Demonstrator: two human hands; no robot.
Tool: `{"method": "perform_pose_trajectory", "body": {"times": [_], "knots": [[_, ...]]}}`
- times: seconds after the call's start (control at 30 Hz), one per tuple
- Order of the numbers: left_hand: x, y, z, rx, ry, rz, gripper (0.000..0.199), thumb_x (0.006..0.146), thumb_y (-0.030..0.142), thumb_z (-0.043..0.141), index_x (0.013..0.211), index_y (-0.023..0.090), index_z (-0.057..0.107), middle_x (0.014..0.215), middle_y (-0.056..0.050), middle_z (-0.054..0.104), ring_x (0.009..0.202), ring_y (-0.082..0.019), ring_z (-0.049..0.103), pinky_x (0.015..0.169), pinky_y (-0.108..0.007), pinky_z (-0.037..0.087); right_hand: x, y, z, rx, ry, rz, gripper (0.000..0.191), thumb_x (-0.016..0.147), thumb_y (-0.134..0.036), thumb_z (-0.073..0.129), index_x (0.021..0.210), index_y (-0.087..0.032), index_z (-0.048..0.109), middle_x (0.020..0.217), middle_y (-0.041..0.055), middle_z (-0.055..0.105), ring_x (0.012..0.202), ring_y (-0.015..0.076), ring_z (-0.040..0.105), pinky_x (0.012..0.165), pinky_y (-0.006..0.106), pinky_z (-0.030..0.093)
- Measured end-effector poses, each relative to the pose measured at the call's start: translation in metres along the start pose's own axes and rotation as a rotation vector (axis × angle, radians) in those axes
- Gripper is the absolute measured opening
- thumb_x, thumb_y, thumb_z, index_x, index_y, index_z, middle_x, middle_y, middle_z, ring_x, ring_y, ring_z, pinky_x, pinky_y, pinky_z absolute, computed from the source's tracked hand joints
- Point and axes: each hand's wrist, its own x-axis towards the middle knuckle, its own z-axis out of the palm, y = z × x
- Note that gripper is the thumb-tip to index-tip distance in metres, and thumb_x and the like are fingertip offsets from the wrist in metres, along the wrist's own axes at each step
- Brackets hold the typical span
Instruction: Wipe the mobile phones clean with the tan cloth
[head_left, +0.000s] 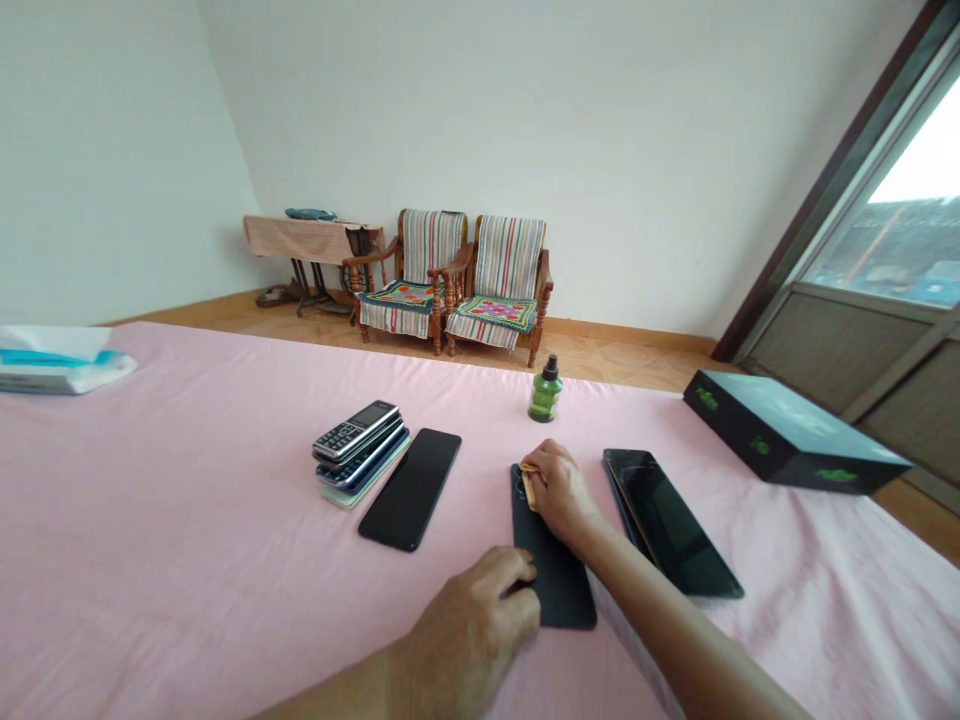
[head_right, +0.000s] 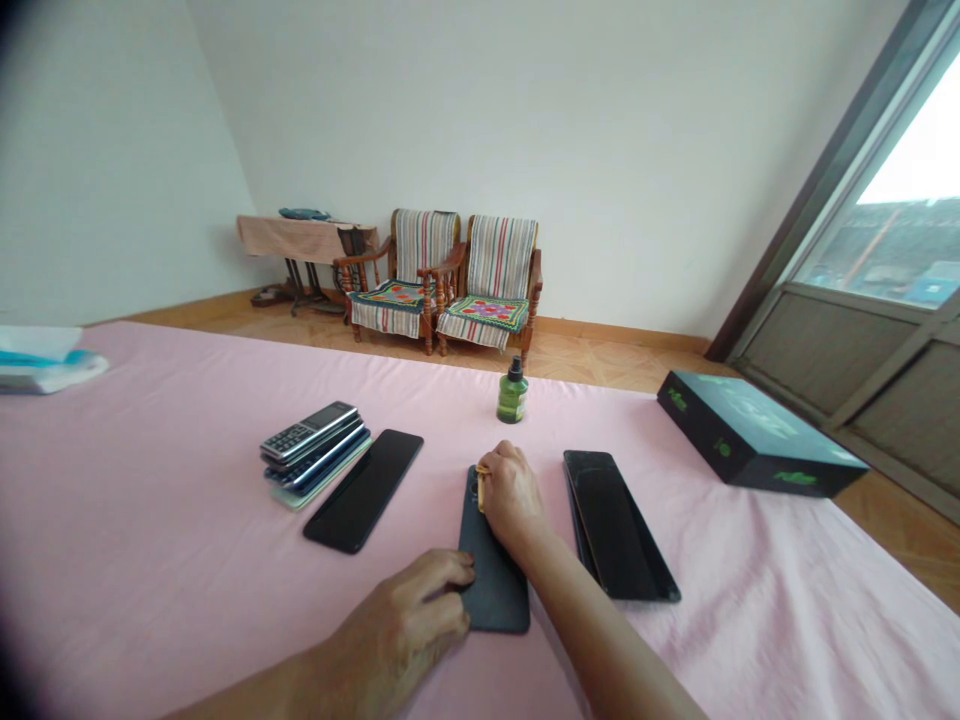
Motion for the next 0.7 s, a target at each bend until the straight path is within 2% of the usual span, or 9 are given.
{"method": "perform_pose_trajectory", "body": {"times": [0.27, 0.5, 0.7], "knots": [[0.002, 0.002, 0.000, 0.004, 0.035, -0.021, 0.017, 0.095, 0.009, 0.046, 0.083, 0.018, 0.056, 0.111, -0.008, 0.058, 0.104, -0.020, 0.057, 0.086, -0.028, 0.053, 0.002, 0.000, 0.002, 0.054, -0.020, -0.076, 0.027, 0.078, 0.002, 0.048, 0.077, -0.016, 0.068, 0.080, 0.0052, 0.059, 0.078, 0.0176, 0.054, 0.073, 0.028, 0.043], [0.000, 0.001, 0.000, -0.006, 0.038, -0.005, 0.017, 0.093, 0.007, 0.047, 0.085, 0.018, 0.056, 0.113, -0.007, 0.057, 0.108, -0.020, 0.056, 0.089, -0.028, 0.051, -0.003, -0.006, -0.004, 0.065, -0.064, -0.137, 0.026, 0.082, 0.000, 0.048, 0.081, -0.017, 0.068, 0.084, 0.0060, 0.059, 0.080, 0.0181, 0.054, 0.073, 0.028, 0.044], [0.000, -0.001, 0.002, 0.007, 0.035, 0.012, 0.017, 0.094, 0.009, 0.047, 0.084, 0.018, 0.057, 0.115, -0.007, 0.057, 0.109, -0.020, 0.055, 0.090, -0.028, 0.051, -0.010, -0.002, -0.007, 0.056, -0.041, -0.109, 0.024, 0.079, 0.000, 0.047, 0.077, -0.016, 0.064, 0.080, 0.0042, 0.056, 0.074, 0.0164, 0.054, 0.070, 0.026, 0.044]]}}
